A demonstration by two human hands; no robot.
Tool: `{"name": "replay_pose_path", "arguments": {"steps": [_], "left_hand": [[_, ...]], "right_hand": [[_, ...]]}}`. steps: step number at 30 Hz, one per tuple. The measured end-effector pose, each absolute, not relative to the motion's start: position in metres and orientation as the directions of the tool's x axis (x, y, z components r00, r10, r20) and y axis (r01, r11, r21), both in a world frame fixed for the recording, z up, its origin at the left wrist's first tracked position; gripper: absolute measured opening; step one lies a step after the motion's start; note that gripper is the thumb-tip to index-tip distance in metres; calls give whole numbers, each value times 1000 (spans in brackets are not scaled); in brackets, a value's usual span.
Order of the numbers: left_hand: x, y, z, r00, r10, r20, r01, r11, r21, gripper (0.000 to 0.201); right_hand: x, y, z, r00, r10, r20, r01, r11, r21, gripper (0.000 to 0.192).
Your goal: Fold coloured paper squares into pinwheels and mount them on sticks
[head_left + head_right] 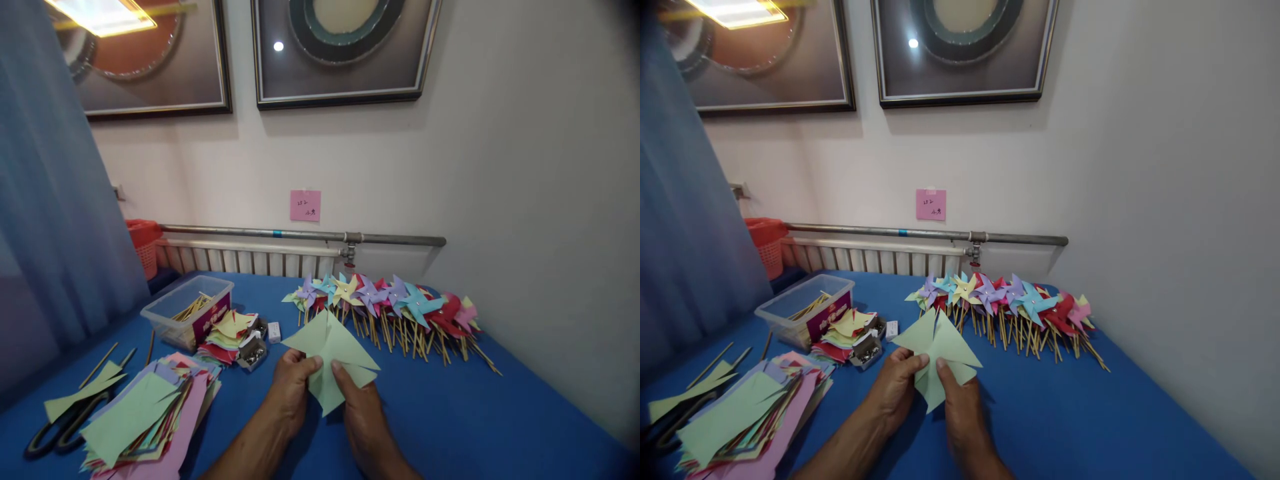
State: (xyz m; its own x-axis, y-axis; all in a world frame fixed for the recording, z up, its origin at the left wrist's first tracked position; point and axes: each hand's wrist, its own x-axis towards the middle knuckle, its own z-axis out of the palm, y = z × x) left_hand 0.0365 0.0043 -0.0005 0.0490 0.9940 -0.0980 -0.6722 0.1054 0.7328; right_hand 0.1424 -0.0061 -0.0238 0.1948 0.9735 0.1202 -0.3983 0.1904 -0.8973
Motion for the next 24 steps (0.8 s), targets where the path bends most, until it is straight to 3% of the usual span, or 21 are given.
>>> {"name": "replay_pose_path", "arguments": {"steps": [6, 19, 22, 24], "left_hand": [[39, 4, -5, 21, 993, -120, -674, 103, 731, 43], [41, 2, -8, 42, 990, -135, -615, 132, 777, 45], [23, 8, 3, -57, 990, -128, -573, 73, 816, 44], [8, 14, 10, -156, 986, -62, -445, -14, 895, 42]], "right_hand": [[145, -10, -13, 90, 994, 68, -496, 104, -862, 58], [157, 1, -16, 168, 986, 6, -484, 88, -871, 65], [165, 5, -18, 192, 981, 17, -454, 104, -885, 59], [171, 8, -23, 188, 982, 17, -392, 91, -915, 54]]}}
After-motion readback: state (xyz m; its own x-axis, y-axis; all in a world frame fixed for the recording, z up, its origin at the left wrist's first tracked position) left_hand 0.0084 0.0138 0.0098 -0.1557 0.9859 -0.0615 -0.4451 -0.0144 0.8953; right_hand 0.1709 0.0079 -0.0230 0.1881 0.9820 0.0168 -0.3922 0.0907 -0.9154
